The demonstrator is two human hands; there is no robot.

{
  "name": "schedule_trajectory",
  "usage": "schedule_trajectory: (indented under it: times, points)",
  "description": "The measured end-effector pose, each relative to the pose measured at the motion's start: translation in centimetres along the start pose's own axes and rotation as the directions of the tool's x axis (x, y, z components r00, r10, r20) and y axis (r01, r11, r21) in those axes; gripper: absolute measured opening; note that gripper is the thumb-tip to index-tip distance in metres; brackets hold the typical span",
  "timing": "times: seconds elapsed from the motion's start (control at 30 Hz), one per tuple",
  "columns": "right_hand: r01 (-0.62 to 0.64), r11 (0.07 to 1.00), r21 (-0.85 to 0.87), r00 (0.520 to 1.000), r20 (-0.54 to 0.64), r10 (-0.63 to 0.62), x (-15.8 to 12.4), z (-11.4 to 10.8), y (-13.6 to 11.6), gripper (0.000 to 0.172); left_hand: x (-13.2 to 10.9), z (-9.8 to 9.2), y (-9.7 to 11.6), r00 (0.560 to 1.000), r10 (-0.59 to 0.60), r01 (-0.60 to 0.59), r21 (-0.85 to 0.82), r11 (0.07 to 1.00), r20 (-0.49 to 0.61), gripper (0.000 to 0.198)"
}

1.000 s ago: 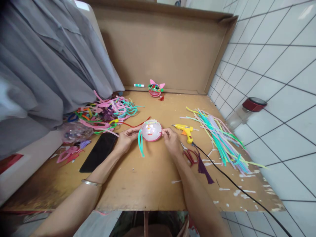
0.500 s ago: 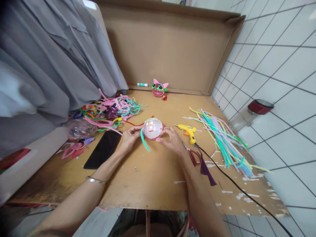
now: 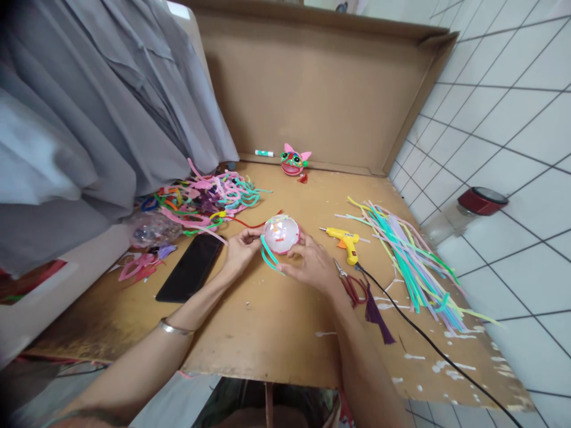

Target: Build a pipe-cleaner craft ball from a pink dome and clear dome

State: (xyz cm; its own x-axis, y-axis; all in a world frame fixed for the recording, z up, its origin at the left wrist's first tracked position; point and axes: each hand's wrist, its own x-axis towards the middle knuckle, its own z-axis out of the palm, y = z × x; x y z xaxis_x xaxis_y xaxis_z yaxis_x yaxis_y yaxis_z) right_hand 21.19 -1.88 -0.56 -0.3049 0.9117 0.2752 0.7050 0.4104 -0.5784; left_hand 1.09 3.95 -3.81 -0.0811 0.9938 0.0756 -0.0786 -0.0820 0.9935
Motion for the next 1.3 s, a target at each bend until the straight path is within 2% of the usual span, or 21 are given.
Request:
schedule_trajectory:
  times: [0.1,0.3,0.7,0.87,1.1,1.17,1.3]
  points:
    - [0.015,0.998,0.053,1.0,-0.022,-0.013,0.1,0.3,0.4,0.018,-0.1,0.0,0.1,1.0,0.003,-0.002,0.016,1.0,-0.006,0.021]
    - [-0.005,0.995,0.096,1.0,-0.006,0.006,0.2,0.5,0.9,0.014,-0.1,0.0,0.2,1.0,0.003,-0.003,0.014,1.0,-0.002,0.02]
    - [-0.056,0.998,0.01,0.996,-0.07,0.057,0.1,0.5,0.0,0.01,-0.1,0.1,0.3,0.999,0.031,-0.031,-0.021,0.999,0.03,0.018]
    - [-0.014,1.0,-0.005,0.999,-0.037,0.013,0.1,0.2,-0.9,0.027,0.0,0.0,0.2,0.999,0.031,-0.031,-0.01,0.999,0.039,0.019]
    - [-0.125,0.989,-0.073,0.992,0.006,0.126,-0.2,0.1,-1.8,0.043,0.0,-0.1,-0.1,0.999,0.039,-0.04,0.017,0.999,0.034,0.02]
    - [-0.124,0.988,-0.088,0.992,0.013,0.126,-0.2,0.3,-1.8,0.039,-0.1,0.0,-0.1,0.998,0.052,-0.053,0.013,0.999,0.037,0.019]
    - [-0.112,0.992,-0.054,0.994,-0.003,0.112,-0.1,0.7,-1.3,0.012,-0.1,0.0,0.0,0.999,0.041,-0.042,0.013,0.999,0.03,0.018]
